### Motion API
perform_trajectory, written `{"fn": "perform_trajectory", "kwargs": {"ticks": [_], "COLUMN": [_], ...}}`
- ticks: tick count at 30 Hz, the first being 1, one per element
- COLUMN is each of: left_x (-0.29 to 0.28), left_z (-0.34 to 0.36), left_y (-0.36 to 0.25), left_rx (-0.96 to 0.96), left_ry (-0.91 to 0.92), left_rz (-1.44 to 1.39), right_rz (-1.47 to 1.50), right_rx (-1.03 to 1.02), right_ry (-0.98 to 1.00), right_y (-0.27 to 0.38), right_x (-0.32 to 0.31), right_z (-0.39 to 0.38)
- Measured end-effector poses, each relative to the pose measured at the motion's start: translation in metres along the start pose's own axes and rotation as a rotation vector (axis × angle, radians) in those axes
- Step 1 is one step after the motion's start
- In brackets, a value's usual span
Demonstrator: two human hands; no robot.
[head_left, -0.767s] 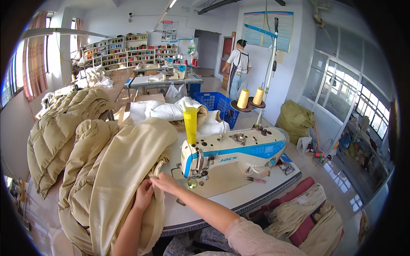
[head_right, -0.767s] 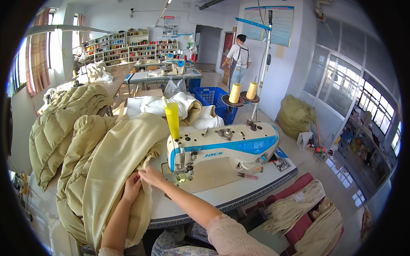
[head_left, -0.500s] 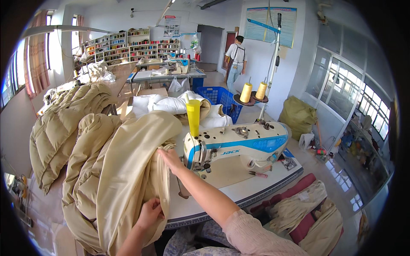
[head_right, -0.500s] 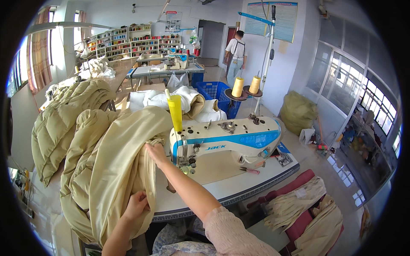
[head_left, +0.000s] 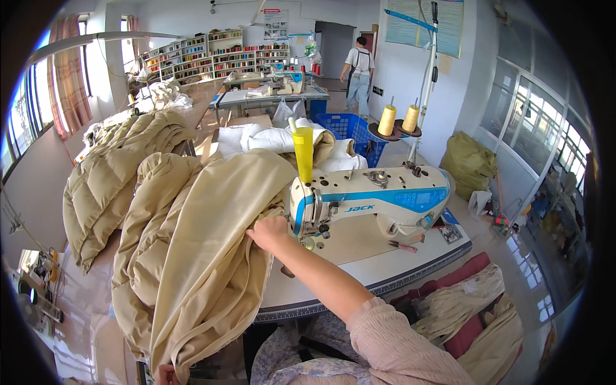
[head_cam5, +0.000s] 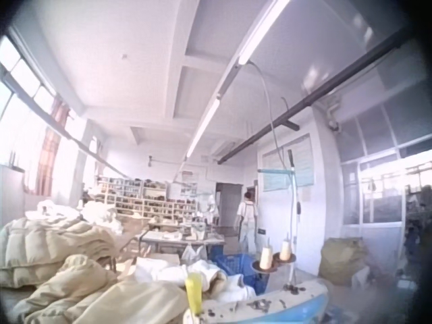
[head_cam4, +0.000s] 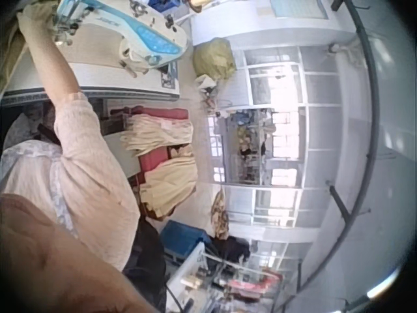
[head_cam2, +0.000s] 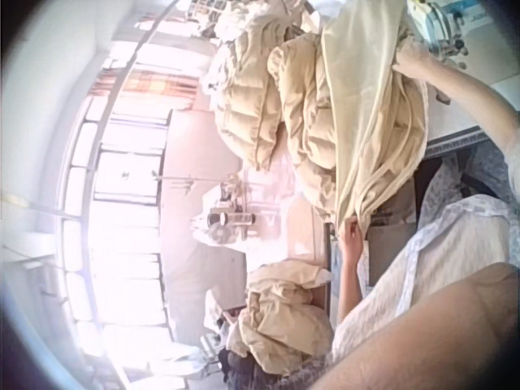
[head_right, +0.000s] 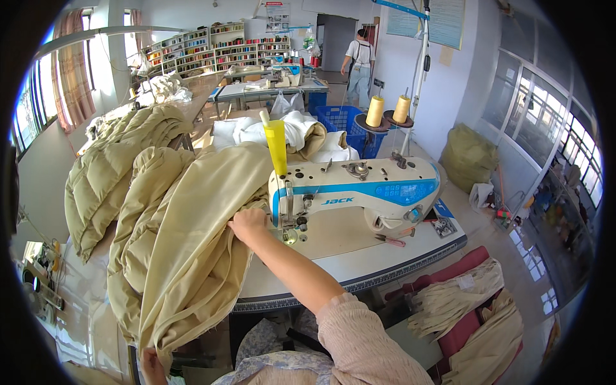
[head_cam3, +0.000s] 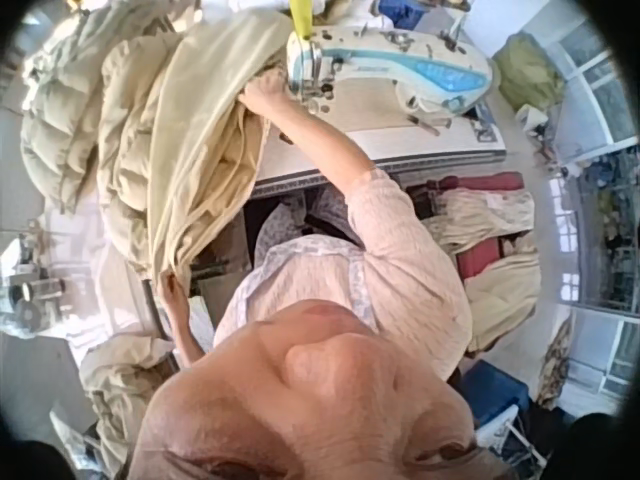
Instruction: The person aligns a zipper along the edge of a beige quilted jacket and sews it using a sewing machine. They repeatedly adjust the fabric and zipper to maintain alignment while stitching.
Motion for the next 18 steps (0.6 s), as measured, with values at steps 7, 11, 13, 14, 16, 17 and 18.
{"fn": "perform_trajectory", "kwargs": {"ticks": [7,11,13,14,16,17,18], "left_x": [-0.02,-0.009,-0.006,-0.007,-0.015,-0.026,-0.036], "left_z": [0.079,0.094,0.092,0.091,0.09,0.091,0.093], "left_y": [-0.119,-0.136,-0.136,-0.131,-0.116,-0.104,-0.081], "left_rx": [0.045,0.226,0.147,0.133,0.088,0.058,0.0], "left_ry": [0.072,0.262,0.33,0.339,0.329,0.303,0.264], "left_rz": [-0.318,-0.248,-0.217,-0.171,-0.1,-0.069,-0.139], "right_rz": [0.732,0.71,0.704,0.733,0.745,0.751,0.866], "right_rx": [-1.378,-1.067,-1.125,-1.095,-1.033,-1.008,-0.956], "right_ry": [-0.526,-0.016,-0.147,-0.124,-0.087,-0.073,-0.063], "right_y": [0.166,0.173,0.155,0.149,0.13,0.121,0.109], "right_x": [-0.095,-0.067,-0.055,-0.053,-0.041,-0.035,-0.029], "right_z": [-0.195,-0.19,-0.187,-0.186,-0.171,-0.163,-0.158]}}
Point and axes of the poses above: each hand's wrist, its own z-axis towards the middle knuckle, its own x-axis out of the palm, y = z × x, the point moved 4 cm from there along z, towards the middle knuckle, and after that the axes turned 5 degrees about y, right-handed, at the moved point
